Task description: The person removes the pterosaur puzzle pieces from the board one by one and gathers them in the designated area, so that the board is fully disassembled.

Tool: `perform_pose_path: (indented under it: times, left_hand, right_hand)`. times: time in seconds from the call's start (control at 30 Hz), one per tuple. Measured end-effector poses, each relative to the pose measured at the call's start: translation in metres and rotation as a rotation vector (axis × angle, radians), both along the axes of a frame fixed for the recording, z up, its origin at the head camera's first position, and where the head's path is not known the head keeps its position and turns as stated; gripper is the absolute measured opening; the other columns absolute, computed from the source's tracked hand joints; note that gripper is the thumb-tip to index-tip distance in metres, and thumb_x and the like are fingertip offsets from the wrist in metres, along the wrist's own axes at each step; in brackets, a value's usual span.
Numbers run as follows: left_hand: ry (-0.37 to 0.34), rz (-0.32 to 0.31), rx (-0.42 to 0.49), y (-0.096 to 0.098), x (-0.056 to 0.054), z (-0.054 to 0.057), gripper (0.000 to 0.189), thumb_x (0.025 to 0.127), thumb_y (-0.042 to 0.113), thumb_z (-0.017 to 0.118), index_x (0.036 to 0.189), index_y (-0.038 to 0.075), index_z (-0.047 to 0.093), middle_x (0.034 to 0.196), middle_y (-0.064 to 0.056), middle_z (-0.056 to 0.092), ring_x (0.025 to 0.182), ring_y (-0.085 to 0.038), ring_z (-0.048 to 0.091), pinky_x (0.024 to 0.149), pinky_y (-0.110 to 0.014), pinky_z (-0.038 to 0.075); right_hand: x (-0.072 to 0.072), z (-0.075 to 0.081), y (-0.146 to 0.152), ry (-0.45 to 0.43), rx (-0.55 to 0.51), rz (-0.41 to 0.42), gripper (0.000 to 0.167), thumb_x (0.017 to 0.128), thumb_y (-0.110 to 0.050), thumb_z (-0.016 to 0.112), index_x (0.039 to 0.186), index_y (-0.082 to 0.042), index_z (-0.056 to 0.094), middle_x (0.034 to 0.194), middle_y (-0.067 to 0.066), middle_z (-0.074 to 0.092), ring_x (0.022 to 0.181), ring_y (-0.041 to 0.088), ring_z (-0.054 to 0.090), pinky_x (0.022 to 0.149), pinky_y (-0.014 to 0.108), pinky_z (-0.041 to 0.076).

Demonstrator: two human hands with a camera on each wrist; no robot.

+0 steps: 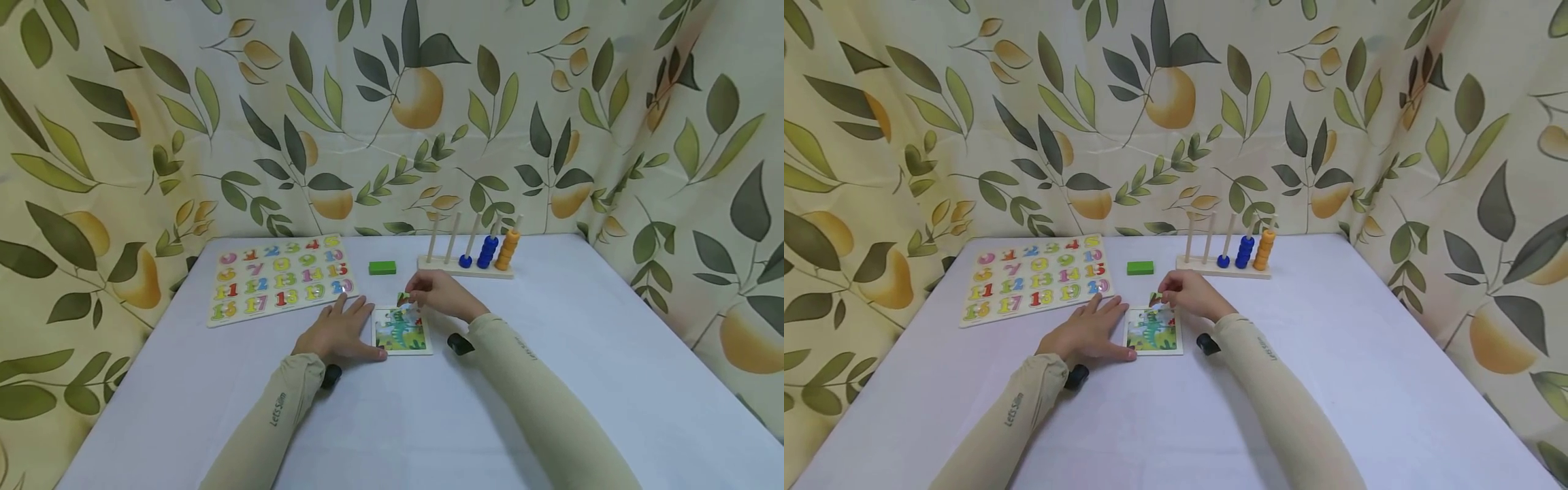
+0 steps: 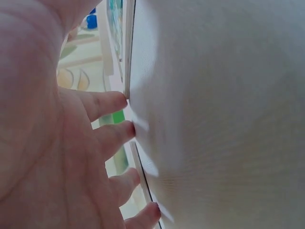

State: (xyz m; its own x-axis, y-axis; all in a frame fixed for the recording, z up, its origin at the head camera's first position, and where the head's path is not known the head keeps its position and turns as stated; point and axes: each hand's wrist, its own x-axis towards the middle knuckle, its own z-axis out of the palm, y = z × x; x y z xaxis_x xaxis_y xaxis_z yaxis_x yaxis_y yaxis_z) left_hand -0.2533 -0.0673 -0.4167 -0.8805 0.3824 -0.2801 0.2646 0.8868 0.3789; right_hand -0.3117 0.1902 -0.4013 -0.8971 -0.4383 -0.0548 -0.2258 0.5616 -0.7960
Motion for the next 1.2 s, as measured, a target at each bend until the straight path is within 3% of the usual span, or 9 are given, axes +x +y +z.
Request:
perform_pose_path:
  times: [0.67, 0.93, 1.2]
  left_hand:
    - [0.028, -0.005, 0.028, -0.001, 0.000, 0.000, 0.108, 0.084, 0.065, 0.084, 0.169, 0.019, 0.035, 0.178, -0.004, 0.023, 0.164, -0.038, 0.004, 0.131, -0.057, 0.010]
    - [0.016, -0.009, 0.031, -0.002, 0.000, -0.002, 0.108, 0.085, 0.064, 0.084, 0.170, 0.018, 0.034, 0.178, -0.004, 0.022, 0.164, -0.038, 0.003, 0.131, -0.057, 0.009]
    - [0.009, 0.001, 0.046, -0.002, -0.001, -0.001, 0.107, 0.085, 0.065, 0.083, 0.170, 0.020, 0.035, 0.178, -0.002, 0.023, 0.164, -0.035, 0.004, 0.131, -0.057, 0.010]
  right_hand:
    - [-0.007, -0.001, 0.062, -0.013, 0.053, -0.119, 0.013, 0.104, -0.004, 0.064, 0.114, 0.001, 0.071, 0.105, 0.012, 0.071, 0.089, 0.026, 0.062, 0.078, 0.032, 0.054]
    - [-0.018, -0.014, 0.065, -0.110, 0.048, -0.112, 0.012, 0.103, -0.005, 0.066, 0.111, -0.001, 0.073, 0.103, 0.009, 0.070, 0.089, 0.024, 0.060, 0.079, 0.030, 0.052]
    - [-0.017, -0.013, 0.062, -0.138, 0.062, -0.110, 0.013, 0.101, -0.004, 0.066, 0.111, -0.001, 0.072, 0.100, 0.010, 0.070, 0.086, 0.025, 0.059, 0.077, 0.032, 0.050]
